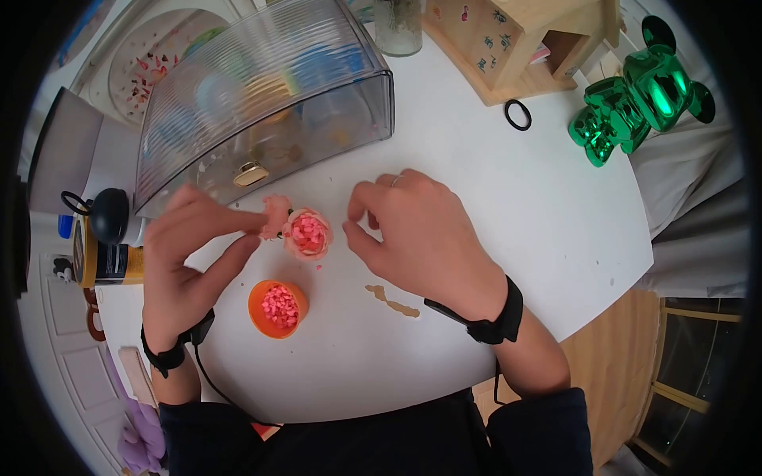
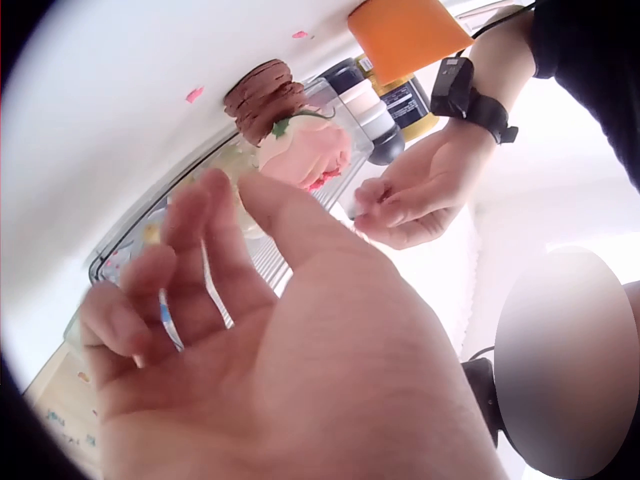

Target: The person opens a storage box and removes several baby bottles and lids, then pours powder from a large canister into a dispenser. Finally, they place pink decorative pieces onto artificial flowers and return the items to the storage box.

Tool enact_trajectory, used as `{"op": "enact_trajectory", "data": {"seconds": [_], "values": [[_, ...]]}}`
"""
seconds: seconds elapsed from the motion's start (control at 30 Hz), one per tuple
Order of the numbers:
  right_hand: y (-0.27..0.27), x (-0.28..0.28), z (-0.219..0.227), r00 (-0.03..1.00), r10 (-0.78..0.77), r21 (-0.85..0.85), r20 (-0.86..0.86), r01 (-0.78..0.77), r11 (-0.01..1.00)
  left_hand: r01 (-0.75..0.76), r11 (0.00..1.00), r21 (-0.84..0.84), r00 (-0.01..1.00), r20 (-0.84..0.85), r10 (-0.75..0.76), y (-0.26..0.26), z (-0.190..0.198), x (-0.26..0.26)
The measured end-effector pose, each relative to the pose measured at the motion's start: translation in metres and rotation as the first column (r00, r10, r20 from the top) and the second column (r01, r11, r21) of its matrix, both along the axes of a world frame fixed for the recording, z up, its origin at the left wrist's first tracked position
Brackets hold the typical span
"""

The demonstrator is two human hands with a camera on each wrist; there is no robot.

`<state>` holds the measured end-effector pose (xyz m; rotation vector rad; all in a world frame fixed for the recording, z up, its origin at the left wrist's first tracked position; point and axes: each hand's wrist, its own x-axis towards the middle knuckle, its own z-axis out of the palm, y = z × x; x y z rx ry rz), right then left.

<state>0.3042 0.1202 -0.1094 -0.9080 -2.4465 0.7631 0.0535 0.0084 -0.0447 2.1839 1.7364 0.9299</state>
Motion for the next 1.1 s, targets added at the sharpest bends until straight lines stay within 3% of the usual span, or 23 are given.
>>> {"op": "enact_trajectory", "data": {"seconds": [0.03,0.23,0.37,0.53,0.67,0.83,0.93,1.1], "values": [[0.001,0.002,0.001,0.996,0.016,-0.018,0.086,-0.014,1.0,-0.019,1.0,-0.02,1.0,-0.016,0.019,-0.007,0.001,-0.003],[-0.005,0.0,-0.004,0.984,0.053,0.002,0.167,-0.054,0.999,-0.034,0.996,-0.079,0.999,-0.042,0.031,-0.038,-0.008,-0.006],[-0.007,-0.003,-0.008,0.979,0.103,0.033,0.176,-0.11,0.993,-0.044,0.974,-0.223,0.998,-0.062,0.031,-0.047,-0.017,0.0],[-0.01,-0.004,-0.009,0.964,0.11,0.037,0.241,-0.122,0.992,-0.023,0.975,-0.22,0.999,-0.042,0.014,-0.057,-0.026,0.001],[-0.019,-0.003,-0.01,0.944,0.246,-0.006,0.222,-0.251,0.968,-0.036,0.973,-0.227,0.999,-0.027,0.031,-0.06,-0.03,-0.004],[-0.036,-0.01,-0.005,0.923,0.285,0.062,0.259,-0.31,0.949,-0.082,0.975,-0.207,0.99,0.093,0.103,-0.052,-0.036,-0.022],[-0.041,-0.013,-0.007,0.91,0.267,0.193,0.318,-0.338,0.921,-0.119,0.968,-0.22,0.968,0.191,0.163,-0.043,-0.039,-0.03],[-0.042,-0.018,-0.008,0.929,0.246,0.27,0.276,-0.321,0.908,-0.136,0.959,-0.249,0.932,0.295,0.209,-0.032,-0.048,-0.032]]}}
